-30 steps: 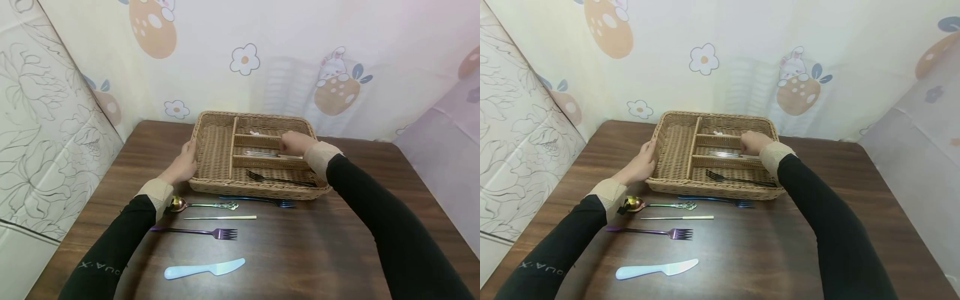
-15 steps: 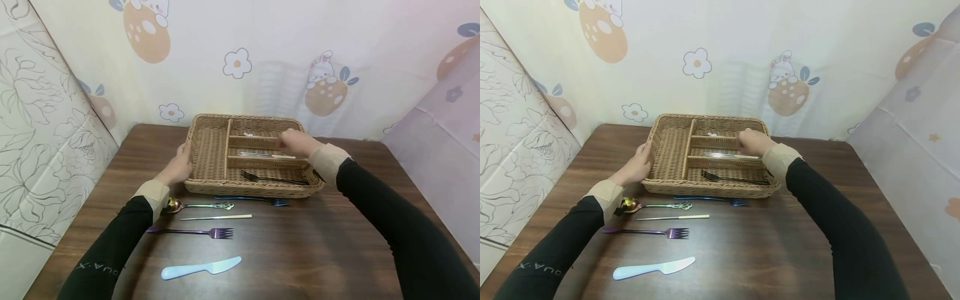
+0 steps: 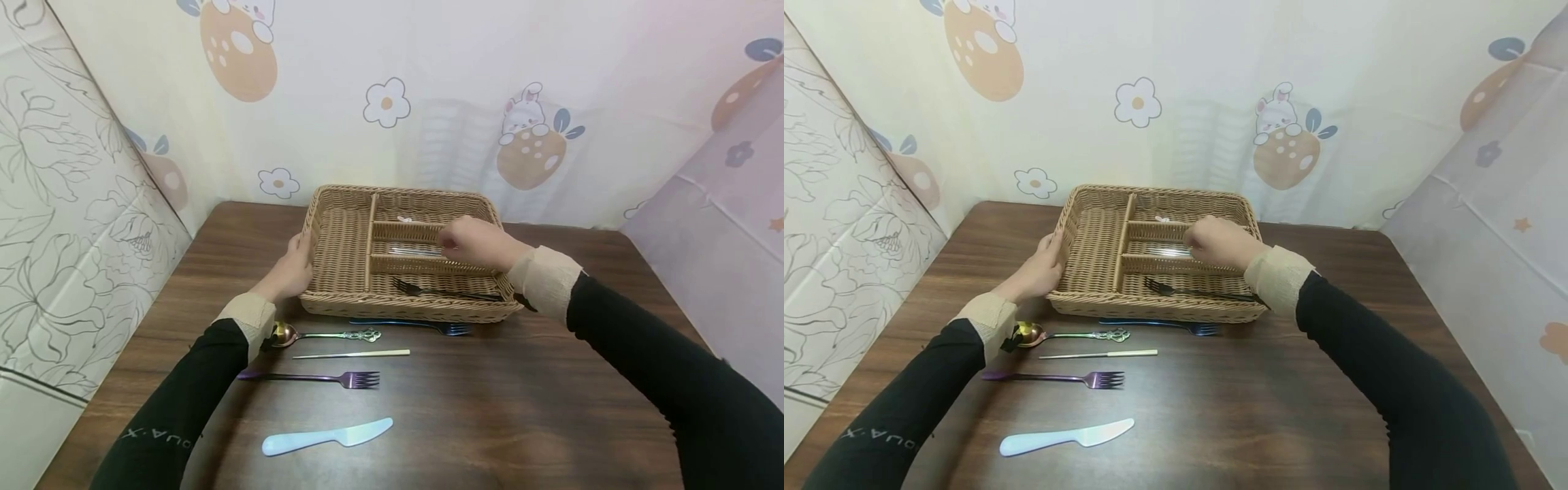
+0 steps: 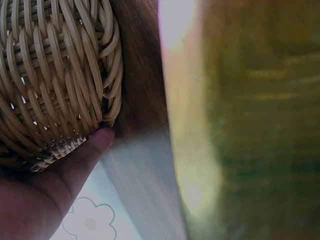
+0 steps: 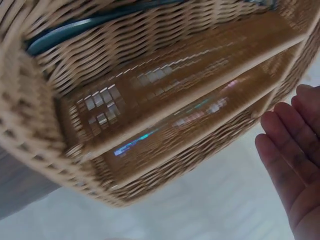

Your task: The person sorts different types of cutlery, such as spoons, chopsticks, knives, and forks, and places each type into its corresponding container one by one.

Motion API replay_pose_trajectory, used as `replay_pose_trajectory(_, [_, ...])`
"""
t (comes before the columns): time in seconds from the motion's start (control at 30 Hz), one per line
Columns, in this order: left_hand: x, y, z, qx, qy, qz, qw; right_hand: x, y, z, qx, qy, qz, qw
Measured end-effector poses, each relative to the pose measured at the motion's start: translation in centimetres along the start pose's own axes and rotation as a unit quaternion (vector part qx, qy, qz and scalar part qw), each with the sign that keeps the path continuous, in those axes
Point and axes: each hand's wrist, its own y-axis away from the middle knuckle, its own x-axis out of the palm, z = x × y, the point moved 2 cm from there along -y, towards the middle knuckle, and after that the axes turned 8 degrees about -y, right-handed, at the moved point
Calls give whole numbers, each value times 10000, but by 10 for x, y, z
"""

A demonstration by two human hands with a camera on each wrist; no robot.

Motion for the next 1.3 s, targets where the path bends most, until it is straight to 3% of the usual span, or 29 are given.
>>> replay_pose_trajectory(0.27, [1, 0, 0, -59, -7, 25, 10000, 9, 0, 49, -515, -84, -163, 9985])
replay_pose_trajectory(0.6, [0, -1, 0, -28, -72, -10, 10000, 30, -7, 103, -1196, 117, -40, 9927])
replay_pose_trajectory(1.3, [1, 1, 0, -10, 54, -38, 10000, 67, -17, 163, -1753, 139, 608, 9825])
